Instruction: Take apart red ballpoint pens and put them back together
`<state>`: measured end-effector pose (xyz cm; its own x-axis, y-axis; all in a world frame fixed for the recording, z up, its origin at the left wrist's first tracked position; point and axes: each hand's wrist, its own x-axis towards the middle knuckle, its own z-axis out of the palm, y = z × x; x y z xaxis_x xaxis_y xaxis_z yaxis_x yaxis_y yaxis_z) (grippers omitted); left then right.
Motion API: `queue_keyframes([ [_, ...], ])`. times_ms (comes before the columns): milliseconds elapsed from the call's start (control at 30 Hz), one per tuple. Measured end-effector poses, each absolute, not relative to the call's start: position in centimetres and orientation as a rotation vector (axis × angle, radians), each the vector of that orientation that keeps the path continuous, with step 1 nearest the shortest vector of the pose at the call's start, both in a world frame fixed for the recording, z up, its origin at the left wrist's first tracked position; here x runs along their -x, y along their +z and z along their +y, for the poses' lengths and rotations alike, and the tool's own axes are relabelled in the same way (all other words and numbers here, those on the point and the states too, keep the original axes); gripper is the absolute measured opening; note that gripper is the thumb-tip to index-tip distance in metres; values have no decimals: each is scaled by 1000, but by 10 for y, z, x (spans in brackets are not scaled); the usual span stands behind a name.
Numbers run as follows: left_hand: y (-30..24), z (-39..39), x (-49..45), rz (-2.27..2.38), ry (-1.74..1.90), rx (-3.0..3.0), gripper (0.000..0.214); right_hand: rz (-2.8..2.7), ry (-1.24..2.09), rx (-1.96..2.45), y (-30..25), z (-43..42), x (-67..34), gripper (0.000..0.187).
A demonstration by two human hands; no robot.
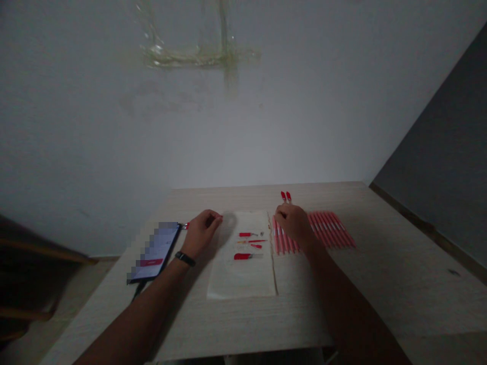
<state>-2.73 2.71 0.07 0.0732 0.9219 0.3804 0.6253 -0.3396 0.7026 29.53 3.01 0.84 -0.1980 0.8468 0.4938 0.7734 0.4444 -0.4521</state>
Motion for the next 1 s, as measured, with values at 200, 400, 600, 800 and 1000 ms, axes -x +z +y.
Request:
queue_keyframes([
  [200, 2, 27, 27, 1542, 1146, -2004, 19, -2004, 130, 1332, 8, 31, -296, 24],
  [400, 4, 25, 26, 1551, 1130, -1998, 20, -2003, 110, 1339, 4, 34, -298, 26],
  [600, 3, 24, 25, 1530, 1135, -2015, 19, -1986, 117, 1322, 5, 33, -298, 25],
  [800, 0, 25, 24, 1507, 1125, -2023, 19, -2002, 139, 1305, 8, 31, -296, 25],
  [1000, -2, 21, 19, 1453, 1071, -2079, 19, -2031, 158, 1321, 11, 28, -294, 25],
])
